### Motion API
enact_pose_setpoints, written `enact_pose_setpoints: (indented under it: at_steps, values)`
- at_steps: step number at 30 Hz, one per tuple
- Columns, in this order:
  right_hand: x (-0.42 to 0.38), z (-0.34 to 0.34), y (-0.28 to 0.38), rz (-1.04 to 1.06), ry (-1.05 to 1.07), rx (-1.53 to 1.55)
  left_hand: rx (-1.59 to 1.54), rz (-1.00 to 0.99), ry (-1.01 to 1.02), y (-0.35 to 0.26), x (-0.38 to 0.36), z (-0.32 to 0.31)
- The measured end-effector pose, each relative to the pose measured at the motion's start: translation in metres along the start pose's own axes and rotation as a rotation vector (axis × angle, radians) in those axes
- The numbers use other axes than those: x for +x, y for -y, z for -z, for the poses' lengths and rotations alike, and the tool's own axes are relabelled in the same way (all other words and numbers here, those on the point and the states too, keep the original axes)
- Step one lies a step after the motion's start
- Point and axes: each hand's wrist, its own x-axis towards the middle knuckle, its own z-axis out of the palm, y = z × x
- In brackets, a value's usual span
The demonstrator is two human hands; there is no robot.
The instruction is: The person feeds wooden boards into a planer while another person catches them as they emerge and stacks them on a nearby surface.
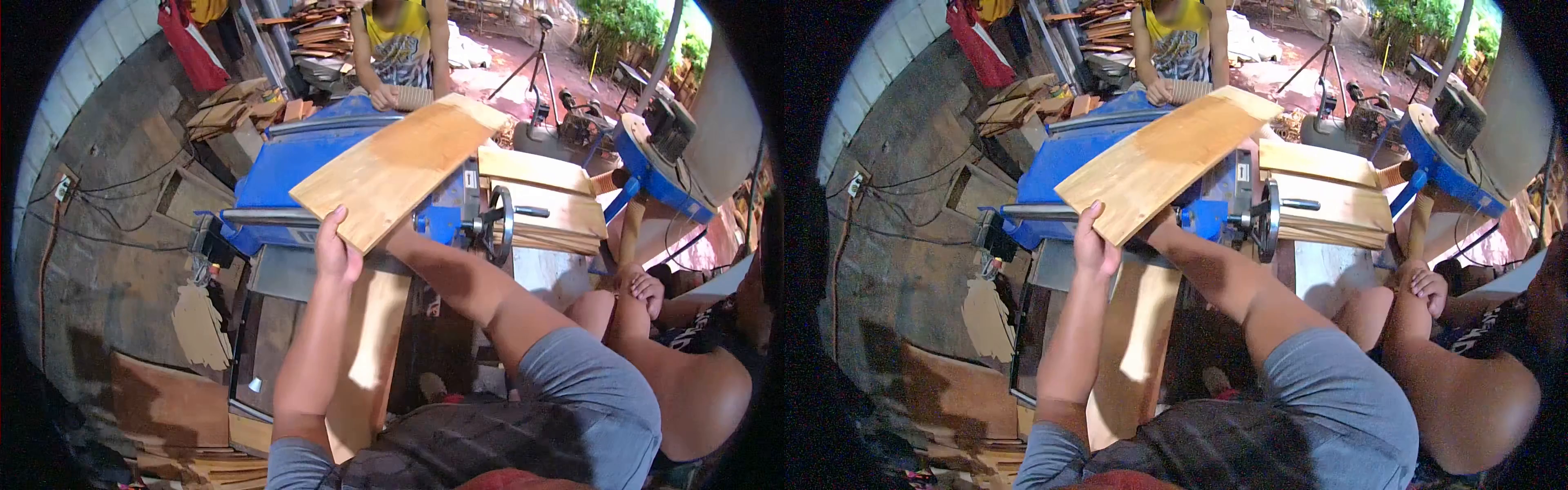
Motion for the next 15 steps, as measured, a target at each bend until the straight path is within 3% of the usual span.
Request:
enact_pose_setpoints:
  at_steps: [1, 3, 5, 8, 15]
  values:
    - [-0.002, 0.004, 0.001, 0.01, 0.002, -0.007, -0.014, 0.048, 0.029, 0.004, 0.008, -0.004]
    - [-0.007, 0.008, -0.014, -0.05, 0.011, -0.588, -0.001, 0.109, 0.041, 0.017, 0.026, -0.008]
    - [0.001, -0.014, -0.076, 0.386, -0.499, -0.118, 0.0, 0.141, 0.082, 0.026, 0.035, -0.024]
    - [-0.009, -0.001, -0.036, 0.007, -0.221, -0.283, -0.007, 0.183, 0.054, 0.041, 0.049, -0.037]
    - [-0.011, 0.003, 0.001, -0.14, -0.117, -0.458, 0.073, 0.135, 0.1, 0.072, 0.087, -0.044]
